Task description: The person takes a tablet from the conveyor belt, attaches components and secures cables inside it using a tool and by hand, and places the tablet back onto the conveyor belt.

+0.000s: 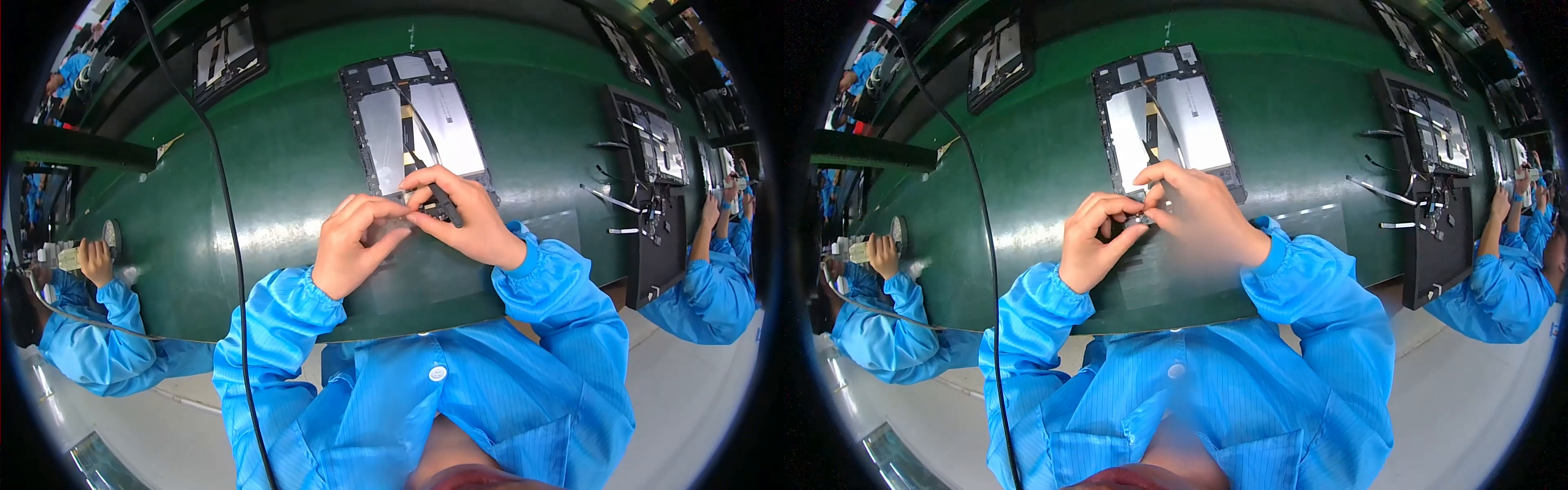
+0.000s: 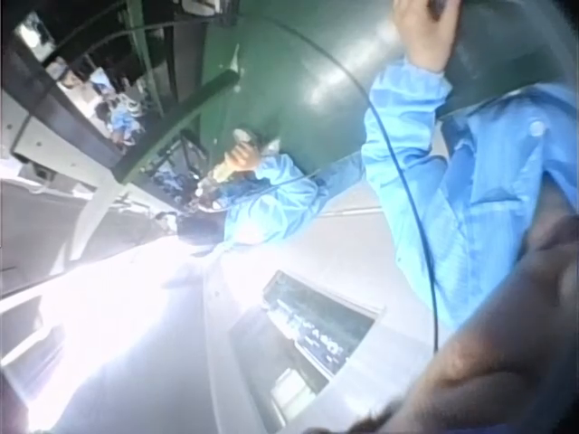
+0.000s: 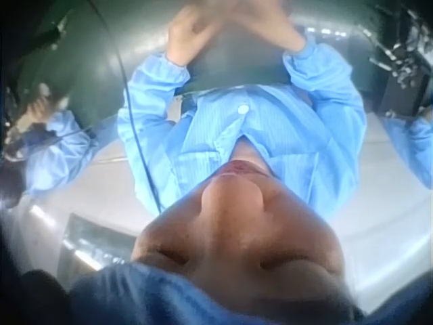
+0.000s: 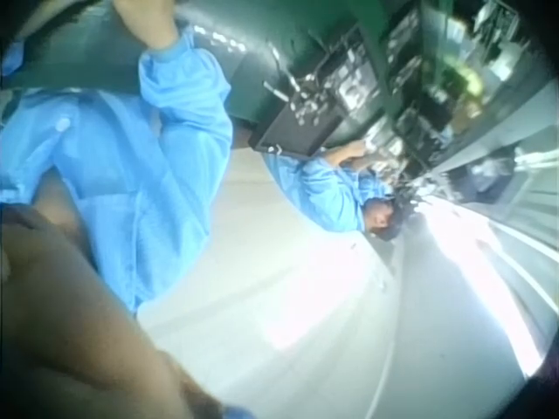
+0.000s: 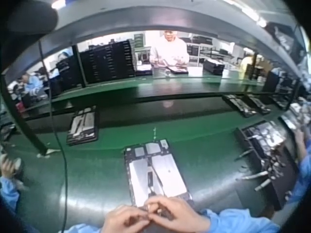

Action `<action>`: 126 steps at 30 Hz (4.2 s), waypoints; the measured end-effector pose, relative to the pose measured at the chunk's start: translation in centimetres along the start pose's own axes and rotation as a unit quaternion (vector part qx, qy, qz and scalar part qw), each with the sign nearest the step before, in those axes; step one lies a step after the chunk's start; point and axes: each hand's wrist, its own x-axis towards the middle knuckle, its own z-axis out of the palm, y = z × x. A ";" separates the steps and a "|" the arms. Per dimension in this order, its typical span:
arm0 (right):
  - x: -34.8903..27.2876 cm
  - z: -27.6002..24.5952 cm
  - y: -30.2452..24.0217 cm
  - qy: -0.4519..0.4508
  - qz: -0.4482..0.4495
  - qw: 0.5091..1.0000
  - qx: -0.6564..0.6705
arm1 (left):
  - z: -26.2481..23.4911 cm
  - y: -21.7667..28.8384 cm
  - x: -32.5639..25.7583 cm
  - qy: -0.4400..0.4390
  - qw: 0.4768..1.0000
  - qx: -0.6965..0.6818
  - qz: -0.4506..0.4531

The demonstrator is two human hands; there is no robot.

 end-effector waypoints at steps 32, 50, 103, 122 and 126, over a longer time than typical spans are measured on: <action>-0.1 0.2 0.3 0.003 -0.066 0.993 -0.097 | -0.1 -0.2 -0.4 0.010 0.996 0.088 -0.002; -0.1 0.2 0.5 -0.003 -0.076 0.990 -0.118 | -0.4 0.0 -0.6 -0.028 0.996 0.068 -0.050; -3.7 -0.8 -0.4 -0.012 0.083 0.990 0.110 | -1.9 -0.4 -1.3 -0.073 0.965 0.231 0.102; -3.9 -1.2 0.2 0.096 0.166 0.977 0.093 | -2.4 -0.3 -1.5 -0.076 0.957 0.251 0.119; -4.1 -0.8 0.3 0.106 0.083 0.984 0.117 | -3.1 -0.9 -2.1 -0.083 0.949 0.266 0.148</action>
